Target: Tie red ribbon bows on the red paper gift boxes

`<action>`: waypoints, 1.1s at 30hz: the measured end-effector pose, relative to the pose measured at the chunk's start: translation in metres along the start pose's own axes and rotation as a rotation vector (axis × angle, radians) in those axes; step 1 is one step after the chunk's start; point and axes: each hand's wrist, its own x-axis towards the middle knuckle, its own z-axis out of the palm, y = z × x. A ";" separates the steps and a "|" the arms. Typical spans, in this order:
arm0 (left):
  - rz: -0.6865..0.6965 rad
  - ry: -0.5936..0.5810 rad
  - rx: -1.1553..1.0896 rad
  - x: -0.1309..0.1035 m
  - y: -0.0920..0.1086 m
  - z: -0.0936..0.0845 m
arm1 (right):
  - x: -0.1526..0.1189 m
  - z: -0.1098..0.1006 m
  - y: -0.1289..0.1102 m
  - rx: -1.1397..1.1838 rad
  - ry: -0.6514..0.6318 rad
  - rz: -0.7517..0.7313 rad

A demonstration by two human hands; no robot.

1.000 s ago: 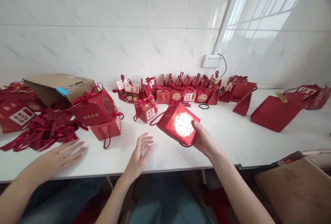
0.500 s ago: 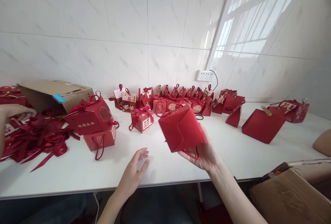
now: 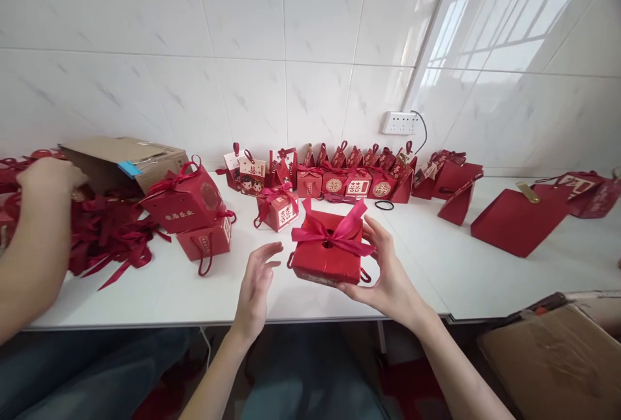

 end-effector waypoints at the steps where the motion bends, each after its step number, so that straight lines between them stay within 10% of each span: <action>1: -0.022 -0.004 -0.059 0.003 0.002 0.001 | -0.001 -0.001 -0.001 0.050 -0.049 0.008; 9: -0.254 -0.255 -0.232 0.005 -0.011 0.004 | 0.011 -0.010 0.028 0.494 -0.456 0.100; 14: -0.128 -0.297 0.202 -0.011 -0.013 -0.018 | 0.001 -0.008 0.069 0.180 -0.006 0.368; 18: -0.089 -0.098 0.300 -0.012 -0.010 -0.022 | -0.028 0.001 0.067 0.147 0.211 0.477; 28: -0.130 -0.136 0.243 -0.010 -0.027 0.006 | -0.060 0.037 0.026 -0.069 -0.022 0.263; 33: 0.008 -0.087 0.338 0.001 -0.016 -0.002 | -0.054 0.042 0.008 -0.193 0.097 0.109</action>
